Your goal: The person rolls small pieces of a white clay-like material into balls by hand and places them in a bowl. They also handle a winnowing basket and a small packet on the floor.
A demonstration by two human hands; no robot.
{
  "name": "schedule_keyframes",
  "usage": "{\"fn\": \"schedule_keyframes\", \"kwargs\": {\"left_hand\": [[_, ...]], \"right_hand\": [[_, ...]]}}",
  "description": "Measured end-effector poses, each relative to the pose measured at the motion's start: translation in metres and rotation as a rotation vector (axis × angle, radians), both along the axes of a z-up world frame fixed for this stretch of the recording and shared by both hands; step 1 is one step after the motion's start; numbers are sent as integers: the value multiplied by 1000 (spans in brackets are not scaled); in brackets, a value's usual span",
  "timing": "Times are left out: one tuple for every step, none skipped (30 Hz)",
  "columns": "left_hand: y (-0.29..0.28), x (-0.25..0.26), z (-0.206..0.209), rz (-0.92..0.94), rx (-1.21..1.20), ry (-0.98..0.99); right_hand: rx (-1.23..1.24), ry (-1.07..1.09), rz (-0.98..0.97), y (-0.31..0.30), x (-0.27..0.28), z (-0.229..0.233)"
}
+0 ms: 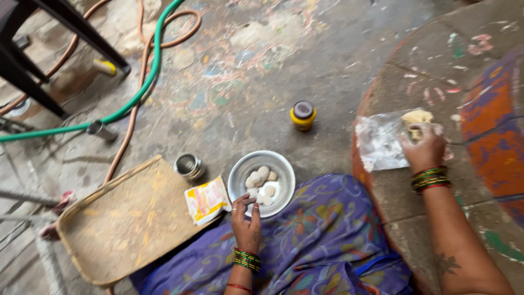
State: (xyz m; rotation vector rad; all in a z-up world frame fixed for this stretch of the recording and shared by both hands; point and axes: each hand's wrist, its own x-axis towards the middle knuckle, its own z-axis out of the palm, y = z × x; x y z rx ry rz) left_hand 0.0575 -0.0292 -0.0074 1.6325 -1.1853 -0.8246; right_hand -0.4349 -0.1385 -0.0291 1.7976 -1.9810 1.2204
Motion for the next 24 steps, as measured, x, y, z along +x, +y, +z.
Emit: {"fn": "schedule_keyframes", "kwargs": {"left_hand": [[-6, -11, 5, -9, -7, 4], [-12, -22, 10, -94, -206, -98], [-17, -34, 15, -179, -404, -200], [-21, -47, 22, -184, -410, -201], [-26, -63, 29, -268, -406, -194], [-33, -79, 36, -355, -402, -190], [-39, -94, 44, -362, -409, -193], [-46, -110, 52, -489, -428, -232], [-54, -127, 59, -615, -446, -271], [-62, -144, 65, -620, -450, -274], [-72, -161, 70, -713, -514, -292], [-82, -179, 73, -804, -574, -308], [-94, -198, 75, -852, -569, -342], [-104, -216, 75, -899, -555, -376], [-115, -236, 74, -924, -522, -407], [-124, -256, 71, -946, -486, -439], [-134, -275, 67, -971, -491, -442], [-142, -293, 60, -990, -493, -446], [-150, -311, 51, -1024, -481, -439], [-156, -329, 39, -1047, -460, -432], [-163, -350, 25, -1030, -458, -495], [-169, -368, 8, -999, -441, -565], [-177, -388, -10, -995, -460, -563], [-186, -405, -28, -981, -475, -568]], "right_hand": [[23, 87, -112, 8, -19, 1], [51, 171, -223, 15, -31, 1], [47, 171, -231, 19, -38, 0], [92, 57, -241, 20, -41, -2], [137, -57, -248, 20, -43, -4], [130, -62, -255, 18, -43, -6], [122, 12, -254, 13, -41, -9], [114, 89, -252, 8, -41, -10], [107, 88, -259, 5, -40, -11], [108, 41, -220, 2, -37, -13], [110, -5, -181, -1, -33, -14], [109, -7, -183, -2, -31, -15], [114, -18, -191, -3, -30, -14], [127, -31, -196, -1, -31, -14], [133, -35, -197, 0, -33, -14], [89, -56, -181, 0, -34, -13], [46, -77, -165, 0, -35, -14], [54, -81, -159, 2, -38, -15], [38, -110, -160, 5, -42, -19], [27, -140, -149, 5, -44, -26], [36, -128, -168, 4, -51, -33], [52, -122, -168, 2, -59, -43], [53, -181, -152, 2, -69, -54], [57, -243, -128, 1, -76, -66]]}}
